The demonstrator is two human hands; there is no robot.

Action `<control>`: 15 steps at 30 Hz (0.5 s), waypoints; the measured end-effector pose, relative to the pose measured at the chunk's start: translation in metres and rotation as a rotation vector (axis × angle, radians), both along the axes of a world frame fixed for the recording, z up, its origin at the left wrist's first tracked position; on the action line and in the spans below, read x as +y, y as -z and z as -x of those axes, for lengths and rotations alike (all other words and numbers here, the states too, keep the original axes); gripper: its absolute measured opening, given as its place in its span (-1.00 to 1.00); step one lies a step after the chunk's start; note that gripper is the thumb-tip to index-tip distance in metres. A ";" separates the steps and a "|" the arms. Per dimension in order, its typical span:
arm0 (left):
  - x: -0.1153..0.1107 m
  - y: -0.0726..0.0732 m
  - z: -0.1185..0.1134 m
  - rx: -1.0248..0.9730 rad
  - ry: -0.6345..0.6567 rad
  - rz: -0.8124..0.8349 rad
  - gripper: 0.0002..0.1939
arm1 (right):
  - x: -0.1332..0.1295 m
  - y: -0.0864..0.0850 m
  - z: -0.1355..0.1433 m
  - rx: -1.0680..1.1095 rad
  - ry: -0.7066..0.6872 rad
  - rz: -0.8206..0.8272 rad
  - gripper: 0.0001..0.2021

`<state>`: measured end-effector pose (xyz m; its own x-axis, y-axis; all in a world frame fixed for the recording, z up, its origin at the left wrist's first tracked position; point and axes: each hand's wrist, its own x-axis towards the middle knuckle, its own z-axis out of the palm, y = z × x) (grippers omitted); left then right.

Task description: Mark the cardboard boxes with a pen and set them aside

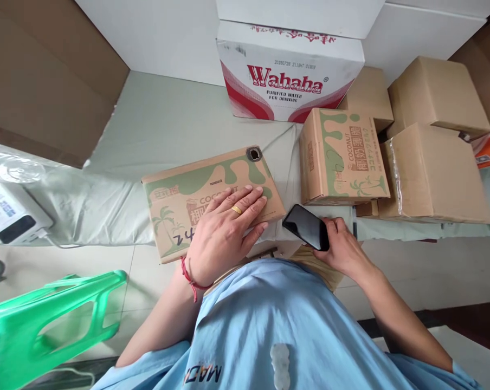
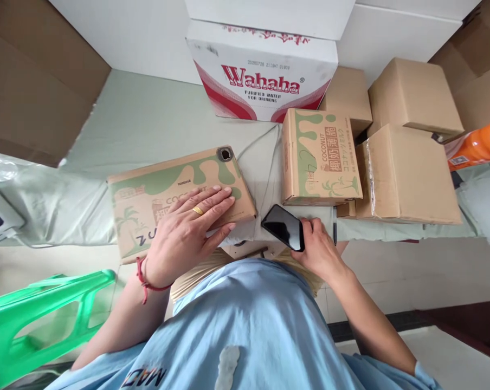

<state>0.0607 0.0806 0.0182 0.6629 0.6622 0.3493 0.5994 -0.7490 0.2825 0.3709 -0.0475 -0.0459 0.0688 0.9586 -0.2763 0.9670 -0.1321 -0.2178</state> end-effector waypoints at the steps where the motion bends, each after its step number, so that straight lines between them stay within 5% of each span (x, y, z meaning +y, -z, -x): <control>1: 0.000 0.000 0.000 0.000 0.001 -0.003 -0.57 | -0.002 -0.005 0.003 0.020 0.040 0.040 -0.18; 6: 0.000 0.000 0.000 0.002 0.007 -0.007 -0.57 | -0.012 -0.031 0.013 0.198 0.111 0.135 -0.20; 15: 0.001 0.001 -0.001 0.004 0.028 -0.005 -0.53 | -0.018 -0.070 0.010 0.611 0.194 -0.148 -0.05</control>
